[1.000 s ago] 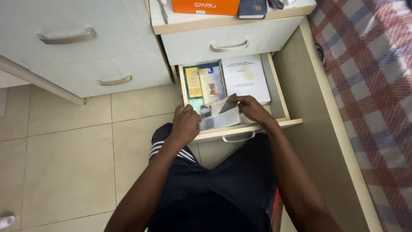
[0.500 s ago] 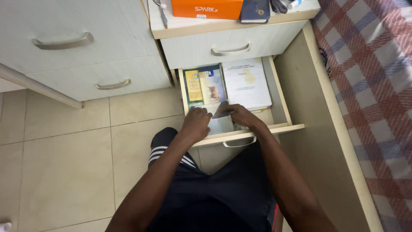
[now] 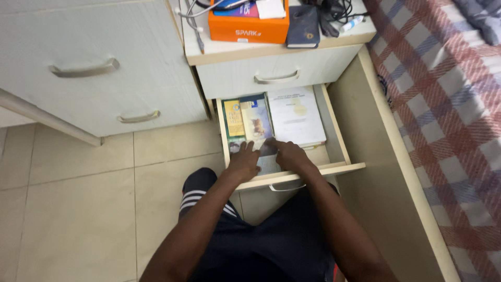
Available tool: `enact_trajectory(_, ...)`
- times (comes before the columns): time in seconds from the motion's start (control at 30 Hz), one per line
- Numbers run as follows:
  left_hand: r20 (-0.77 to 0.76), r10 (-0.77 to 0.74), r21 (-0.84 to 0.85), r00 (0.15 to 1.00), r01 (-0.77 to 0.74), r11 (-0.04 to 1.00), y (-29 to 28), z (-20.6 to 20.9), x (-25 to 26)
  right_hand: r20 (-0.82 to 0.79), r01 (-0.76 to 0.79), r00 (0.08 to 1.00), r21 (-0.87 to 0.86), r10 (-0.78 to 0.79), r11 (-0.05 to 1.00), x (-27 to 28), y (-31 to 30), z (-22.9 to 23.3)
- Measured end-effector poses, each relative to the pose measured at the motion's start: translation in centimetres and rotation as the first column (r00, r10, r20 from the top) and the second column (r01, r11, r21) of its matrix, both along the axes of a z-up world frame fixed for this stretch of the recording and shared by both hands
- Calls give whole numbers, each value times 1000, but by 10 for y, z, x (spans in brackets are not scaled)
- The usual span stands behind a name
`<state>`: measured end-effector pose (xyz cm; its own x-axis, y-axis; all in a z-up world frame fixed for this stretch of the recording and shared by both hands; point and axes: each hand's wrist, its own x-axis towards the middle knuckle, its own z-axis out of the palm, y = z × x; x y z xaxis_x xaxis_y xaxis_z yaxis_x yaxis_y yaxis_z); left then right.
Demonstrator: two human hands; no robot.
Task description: The person sits on the floor and organizes items from a nightstand into an open drawer. They place a passport, papers, a pen, a file folder, several books, and a small box into the drawer one by one.
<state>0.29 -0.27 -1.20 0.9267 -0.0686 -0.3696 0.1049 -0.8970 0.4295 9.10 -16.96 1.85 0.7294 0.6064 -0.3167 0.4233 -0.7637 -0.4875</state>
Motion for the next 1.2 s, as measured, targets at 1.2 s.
enact_trajectory(1.2,32,61,11,998,-61,998,-3,7,-6,29,57,998,80,-59,995,17,-7,-38)
